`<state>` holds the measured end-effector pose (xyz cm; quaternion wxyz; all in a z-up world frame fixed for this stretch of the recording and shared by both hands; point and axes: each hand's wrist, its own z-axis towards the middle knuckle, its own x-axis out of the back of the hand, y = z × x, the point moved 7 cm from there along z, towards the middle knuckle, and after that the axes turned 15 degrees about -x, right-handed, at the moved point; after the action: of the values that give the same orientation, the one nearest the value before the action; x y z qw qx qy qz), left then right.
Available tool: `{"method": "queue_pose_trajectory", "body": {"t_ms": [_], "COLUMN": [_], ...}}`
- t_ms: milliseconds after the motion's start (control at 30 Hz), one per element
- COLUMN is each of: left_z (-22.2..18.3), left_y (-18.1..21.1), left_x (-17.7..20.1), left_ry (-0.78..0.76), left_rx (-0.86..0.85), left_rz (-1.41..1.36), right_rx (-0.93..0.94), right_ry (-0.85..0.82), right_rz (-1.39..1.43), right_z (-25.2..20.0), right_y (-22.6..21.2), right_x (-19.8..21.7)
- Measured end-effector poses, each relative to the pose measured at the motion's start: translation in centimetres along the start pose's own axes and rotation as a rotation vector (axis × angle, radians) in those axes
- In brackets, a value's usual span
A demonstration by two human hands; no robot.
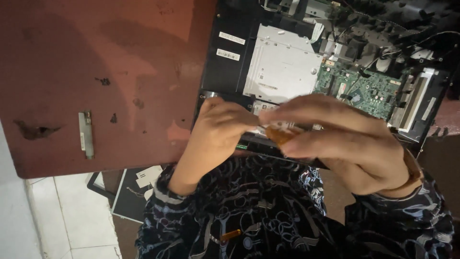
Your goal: Removing the hard drive and RAM modules from a laptop chassis using a screwdriver.
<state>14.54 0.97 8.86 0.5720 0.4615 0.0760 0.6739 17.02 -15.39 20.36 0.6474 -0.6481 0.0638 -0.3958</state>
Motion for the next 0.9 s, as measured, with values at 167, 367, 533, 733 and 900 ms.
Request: {"method": "queue_pose_trajectory", "body": {"t_ms": [167, 367, 533, 733, 900], "left_z": [0.9, 0.2, -0.1, 0.0, -0.3], "left_y": [0.8, -0.1, -0.3, -0.7, -0.9], "left_x": [0.4, -0.3, -0.5, -0.9, -1.0], "left_ry": [0.041, -0.012, -0.011, 0.036, 0.179], "left_rx": [-0.050, -0.016, -0.026, -0.030, -0.042], "left_rz": [0.186, 0.172, 0.170, 0.024, 0.170], "right_rx": [0.132, 0.077, 0.009, 0.046, 0.133], "right_ry": [0.269, 0.092, -0.127, 0.049, 0.349], "right_rz": [-0.223, -0.017, 0.092, -0.036, -0.183], "right_z": [-0.4, 0.6, 1.0, 0.9, 0.7], "right_y": [0.5, -1.3, 0.2, 0.9, 0.6], "right_x": [-0.3, -0.1, 0.3, 0.5, 1.3]}}
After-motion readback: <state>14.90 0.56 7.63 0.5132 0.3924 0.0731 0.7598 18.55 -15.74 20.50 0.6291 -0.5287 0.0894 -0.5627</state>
